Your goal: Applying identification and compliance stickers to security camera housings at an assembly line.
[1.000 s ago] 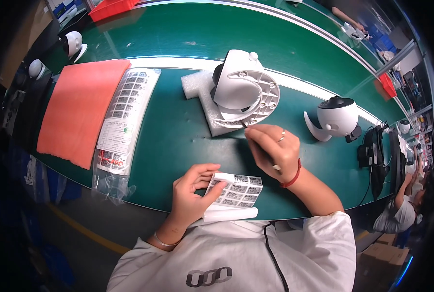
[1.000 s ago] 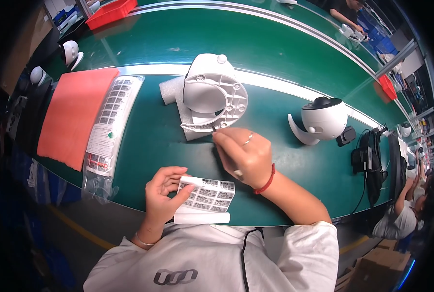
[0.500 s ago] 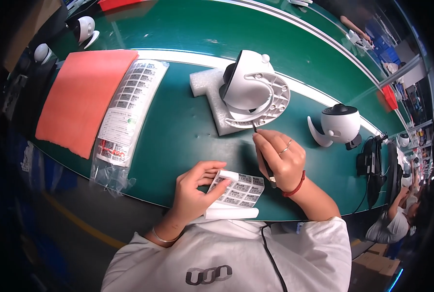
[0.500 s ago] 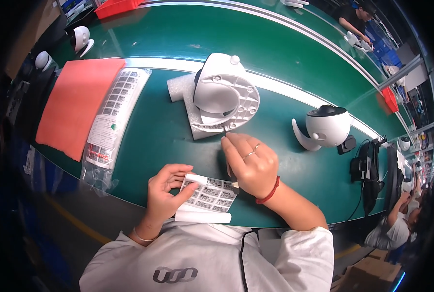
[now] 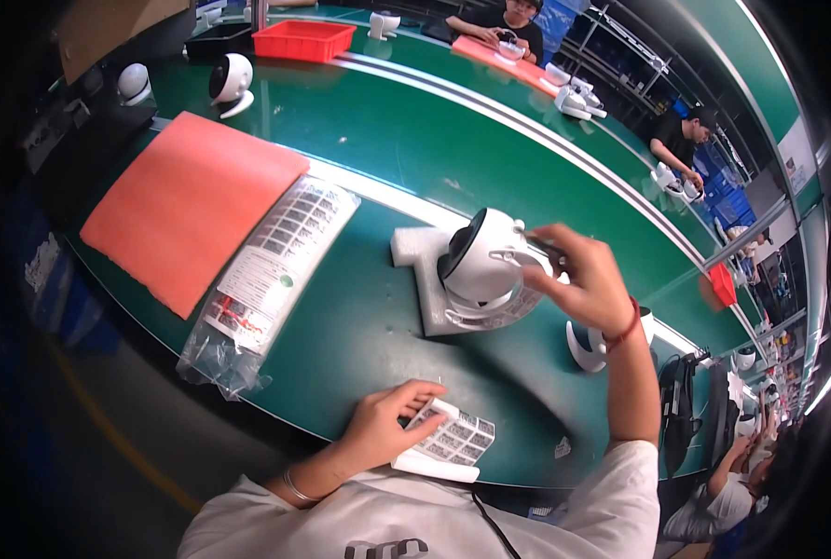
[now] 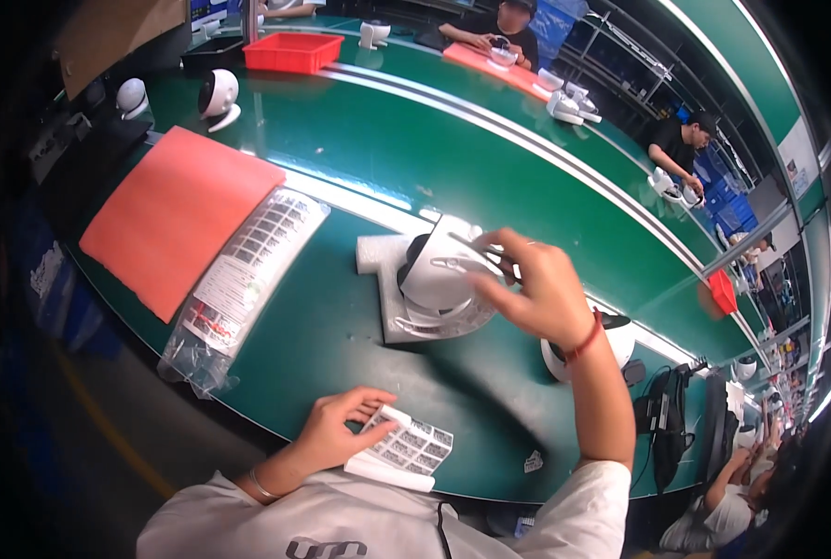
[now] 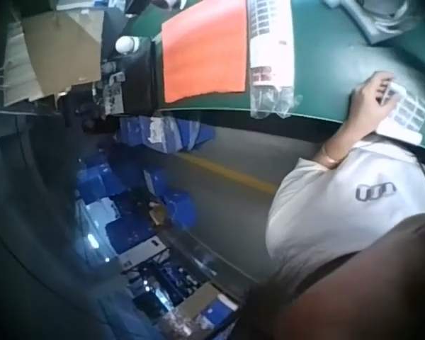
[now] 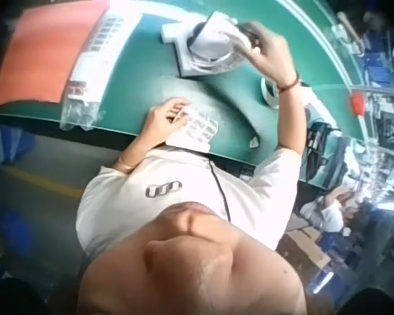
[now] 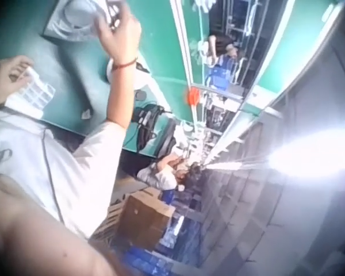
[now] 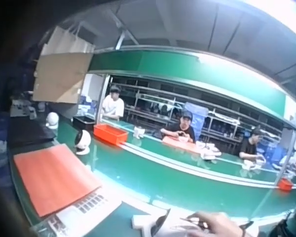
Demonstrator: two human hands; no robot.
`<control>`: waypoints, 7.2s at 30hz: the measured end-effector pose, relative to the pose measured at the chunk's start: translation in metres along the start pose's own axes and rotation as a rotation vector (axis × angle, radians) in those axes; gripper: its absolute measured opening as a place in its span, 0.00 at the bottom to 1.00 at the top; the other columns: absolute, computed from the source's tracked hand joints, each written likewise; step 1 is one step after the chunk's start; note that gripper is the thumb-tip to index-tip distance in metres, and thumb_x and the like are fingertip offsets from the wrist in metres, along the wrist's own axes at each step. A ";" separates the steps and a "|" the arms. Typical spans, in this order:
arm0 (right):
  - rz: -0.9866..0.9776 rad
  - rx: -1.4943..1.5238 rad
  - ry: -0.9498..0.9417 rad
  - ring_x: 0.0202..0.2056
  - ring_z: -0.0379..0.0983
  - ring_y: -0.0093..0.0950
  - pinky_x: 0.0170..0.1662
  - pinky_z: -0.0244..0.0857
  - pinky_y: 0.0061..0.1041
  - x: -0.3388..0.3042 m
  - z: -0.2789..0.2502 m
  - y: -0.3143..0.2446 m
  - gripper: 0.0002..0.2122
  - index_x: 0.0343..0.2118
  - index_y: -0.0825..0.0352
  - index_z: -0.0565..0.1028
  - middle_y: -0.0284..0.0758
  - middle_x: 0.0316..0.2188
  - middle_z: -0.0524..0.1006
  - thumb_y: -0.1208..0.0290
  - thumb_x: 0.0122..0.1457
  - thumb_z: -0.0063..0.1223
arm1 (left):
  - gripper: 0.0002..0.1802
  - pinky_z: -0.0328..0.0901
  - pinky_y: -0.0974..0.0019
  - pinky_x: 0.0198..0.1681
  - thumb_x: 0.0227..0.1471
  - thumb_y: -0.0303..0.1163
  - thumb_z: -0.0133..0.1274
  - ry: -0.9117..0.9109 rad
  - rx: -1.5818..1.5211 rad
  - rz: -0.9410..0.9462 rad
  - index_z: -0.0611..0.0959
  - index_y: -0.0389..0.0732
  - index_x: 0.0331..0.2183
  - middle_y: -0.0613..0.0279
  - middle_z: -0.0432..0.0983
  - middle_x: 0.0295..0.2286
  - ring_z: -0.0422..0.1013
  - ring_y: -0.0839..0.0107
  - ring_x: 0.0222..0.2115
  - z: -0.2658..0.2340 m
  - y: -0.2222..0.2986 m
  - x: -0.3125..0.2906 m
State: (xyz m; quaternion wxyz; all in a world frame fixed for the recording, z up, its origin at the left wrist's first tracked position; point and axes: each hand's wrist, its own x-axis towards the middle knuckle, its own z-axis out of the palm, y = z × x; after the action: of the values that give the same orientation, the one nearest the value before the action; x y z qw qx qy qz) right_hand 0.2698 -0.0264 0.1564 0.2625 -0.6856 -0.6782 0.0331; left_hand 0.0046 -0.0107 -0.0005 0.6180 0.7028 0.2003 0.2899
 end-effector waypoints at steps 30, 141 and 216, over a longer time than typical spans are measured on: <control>0.445 -0.712 -0.007 0.36 0.76 0.40 0.37 0.72 0.37 0.094 0.133 0.177 0.16 0.42 0.59 0.76 0.41 0.39 0.76 0.53 0.59 0.48 | 0.17 0.73 0.69 0.33 0.48 0.30 0.62 -0.046 0.089 0.085 0.79 0.39 0.42 0.55 0.80 0.32 0.78 0.70 0.30 0.000 -0.001 -0.004; -0.154 -0.249 0.088 0.27 0.74 0.39 0.26 0.69 0.35 -0.006 0.035 0.005 0.12 0.39 0.57 0.72 0.34 0.33 0.73 0.70 0.50 0.58 | 0.49 0.71 0.68 0.33 0.48 0.33 0.61 -0.158 0.172 -0.254 0.49 0.37 0.63 0.54 0.77 0.33 0.77 0.68 0.28 -0.011 0.002 0.032; 0.151 1.049 0.332 0.21 0.75 0.26 0.25 0.70 0.21 -0.080 0.006 -0.024 0.13 0.41 0.74 0.77 0.36 0.24 0.76 0.68 0.61 0.51 | 0.08 0.68 0.75 0.40 0.50 0.20 0.58 0.240 -0.185 0.156 0.82 0.32 0.36 0.60 0.80 0.35 0.74 0.79 0.35 -0.013 0.062 0.052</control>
State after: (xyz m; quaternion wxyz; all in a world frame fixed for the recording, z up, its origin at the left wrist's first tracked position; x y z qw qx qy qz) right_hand 0.2392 -0.1017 0.1357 0.6691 -0.5055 -0.4693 0.2765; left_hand 0.0306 0.0224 0.0693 0.6273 0.6169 0.1899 0.4358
